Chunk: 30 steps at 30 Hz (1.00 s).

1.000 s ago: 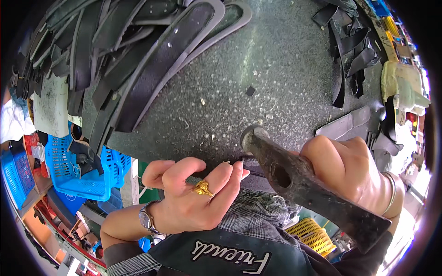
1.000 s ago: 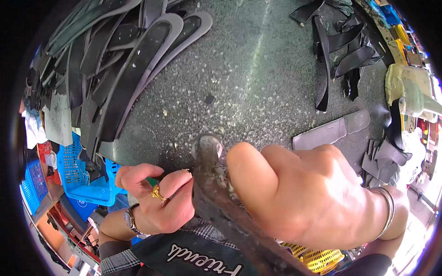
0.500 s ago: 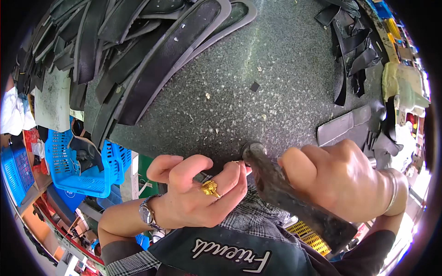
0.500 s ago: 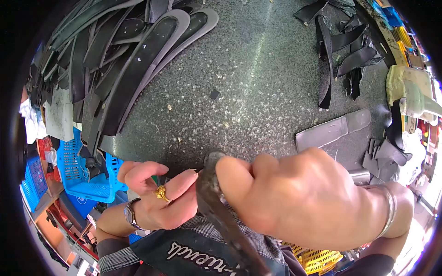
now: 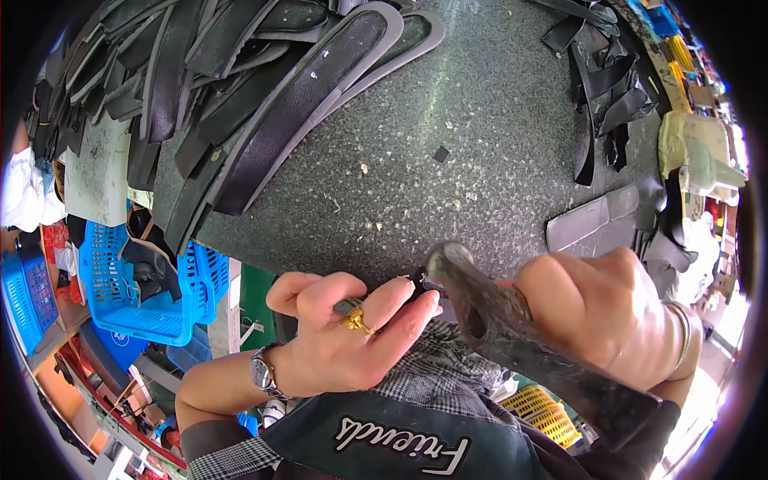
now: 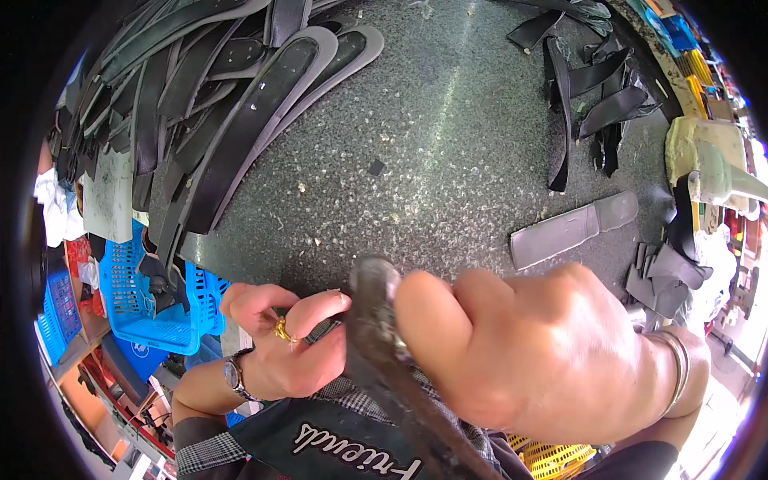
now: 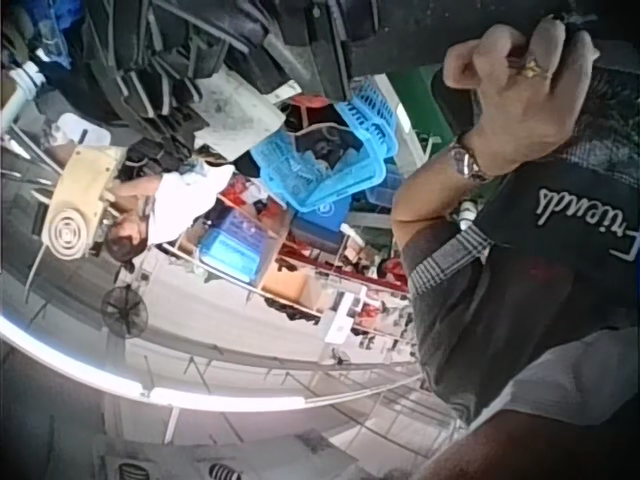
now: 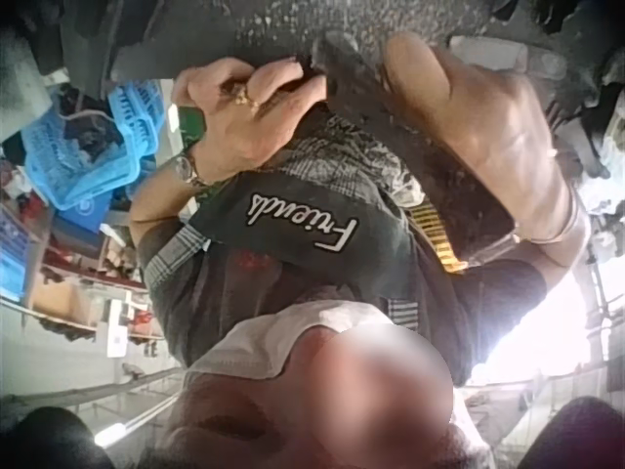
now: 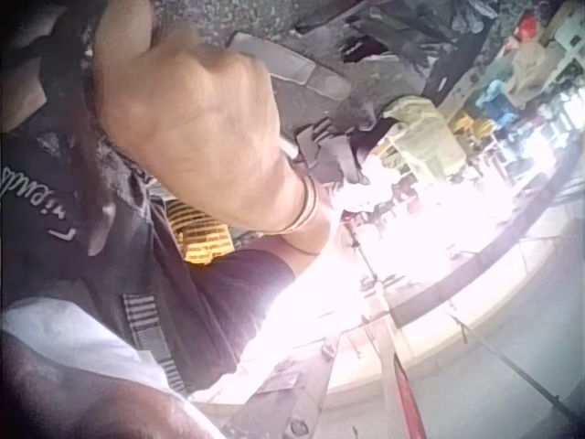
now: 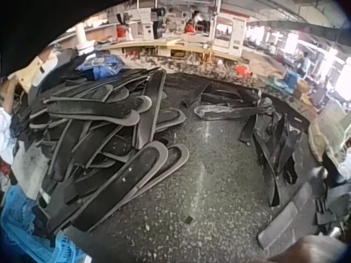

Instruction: Hammering and assembling black shoe components on a factory workbench.

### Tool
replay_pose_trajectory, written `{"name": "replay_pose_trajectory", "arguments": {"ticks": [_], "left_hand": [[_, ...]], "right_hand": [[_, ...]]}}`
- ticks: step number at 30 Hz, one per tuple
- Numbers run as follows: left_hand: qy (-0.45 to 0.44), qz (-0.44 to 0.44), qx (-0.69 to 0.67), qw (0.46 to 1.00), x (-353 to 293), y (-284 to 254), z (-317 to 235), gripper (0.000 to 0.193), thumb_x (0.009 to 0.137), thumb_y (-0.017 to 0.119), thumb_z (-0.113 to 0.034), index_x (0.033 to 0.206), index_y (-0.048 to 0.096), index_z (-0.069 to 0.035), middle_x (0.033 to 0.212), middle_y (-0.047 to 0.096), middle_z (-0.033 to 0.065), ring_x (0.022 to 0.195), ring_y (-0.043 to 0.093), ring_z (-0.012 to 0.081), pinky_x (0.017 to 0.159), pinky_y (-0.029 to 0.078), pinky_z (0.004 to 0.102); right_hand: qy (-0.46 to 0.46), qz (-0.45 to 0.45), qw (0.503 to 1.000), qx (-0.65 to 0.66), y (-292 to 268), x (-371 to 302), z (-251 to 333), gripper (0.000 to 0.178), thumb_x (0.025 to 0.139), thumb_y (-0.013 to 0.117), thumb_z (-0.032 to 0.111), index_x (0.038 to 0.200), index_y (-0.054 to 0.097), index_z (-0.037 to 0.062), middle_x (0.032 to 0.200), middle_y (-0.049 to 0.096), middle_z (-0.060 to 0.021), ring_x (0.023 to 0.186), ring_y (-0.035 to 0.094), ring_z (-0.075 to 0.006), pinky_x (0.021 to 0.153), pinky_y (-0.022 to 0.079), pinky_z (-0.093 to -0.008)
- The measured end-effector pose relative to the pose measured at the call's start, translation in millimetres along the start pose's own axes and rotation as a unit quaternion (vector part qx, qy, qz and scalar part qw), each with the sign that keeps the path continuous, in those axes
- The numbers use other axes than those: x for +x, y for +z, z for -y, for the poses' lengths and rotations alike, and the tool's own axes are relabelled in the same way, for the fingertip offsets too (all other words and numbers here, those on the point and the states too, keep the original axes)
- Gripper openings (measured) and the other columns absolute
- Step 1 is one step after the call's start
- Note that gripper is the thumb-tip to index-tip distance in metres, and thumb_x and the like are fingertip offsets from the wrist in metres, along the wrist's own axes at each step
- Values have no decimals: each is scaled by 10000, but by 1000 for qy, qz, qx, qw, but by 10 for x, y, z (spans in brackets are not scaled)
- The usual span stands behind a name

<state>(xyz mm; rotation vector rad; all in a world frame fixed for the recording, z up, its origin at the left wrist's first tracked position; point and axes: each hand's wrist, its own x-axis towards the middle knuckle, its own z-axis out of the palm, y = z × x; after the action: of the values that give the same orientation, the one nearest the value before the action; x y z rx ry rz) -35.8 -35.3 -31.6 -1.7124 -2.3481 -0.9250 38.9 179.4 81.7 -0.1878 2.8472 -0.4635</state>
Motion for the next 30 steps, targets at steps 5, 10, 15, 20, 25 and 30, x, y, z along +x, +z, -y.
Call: {"name": "replay_pose_trajectory", "arguments": {"ticks": [5, 10, 15, 20, 25, 30], "left_hand": [[-58, -5, -49, 997, 239, -47, 40, 304, 605, 882, -256, 864, 728, -214, 867, 605, -94, 869, 454, 232, 823, 289, 382], [-1, 128, 29, 991, 568, -212, 81, 222, 628, 827, -193, 788, 682, -139, 810, 601, -38, 918, 502, 260, 790, 304, 505], [12, 150, 89, 985, 554, -149, 40, 223, 608, 780, -143, 742, 602, -147, 793, 571, -34, 933, 509, 264, 787, 295, 471], [-142, 16, 17, 990, 532, -189, 326, 161, 708, 791, -66, 760, 657, -139, 763, 629, -46, 933, 510, 239, 871, 315, 383], [-19, 108, -26, 994, 607, -253, 66, 211, 635, 840, -173, 800, 711, -147, 805, 624, -66, 944, 522, 236, 853, 317, 434], [8, 161, 82, 983, 616, -243, -88, 172, 649, 725, -139, 813, 676, -119, 779, 577, -37, 948, 544, 235, 811, 301, 505]], "right_hand": [[-6, 8, 992, -127, 272, -267, 21, 189, 755, 604, 151, 719, 421, 122, 578, 414, 3, 376, 462, -132, 326, 354, -305], [-2, -21, 997, -69, 354, -335, -24, 196, 751, 608, 142, 735, 416, 112, 579, 407, -3, 382, 471, -133, 326, 354, -306], [-16, -24, 997, -67, 368, -361, -23, 192, 749, 608, 131, 741, 418, 105, 584, 408, -8, 382, 469, -135, 327, 357, -309], [-3, -39, 998, -39, 437, -406, -63, 185, 752, 608, 134, 747, 425, 105, 586, 408, -7, 383, 468, -137, 328, 359, -311], [-9, -45, 998, -44, 413, -387, -78, 191, 756, 612, 141, 743, 425, 107, 586, 403, -4, 385, 471, -142, 327, 356, -312], [-5, -52, 998, -30, 312, -409, -22, 189, 749, 608, 147, 727, 424, 111, 574, 392, 9, 389, 468, -125, 328, 358, -300]]}}
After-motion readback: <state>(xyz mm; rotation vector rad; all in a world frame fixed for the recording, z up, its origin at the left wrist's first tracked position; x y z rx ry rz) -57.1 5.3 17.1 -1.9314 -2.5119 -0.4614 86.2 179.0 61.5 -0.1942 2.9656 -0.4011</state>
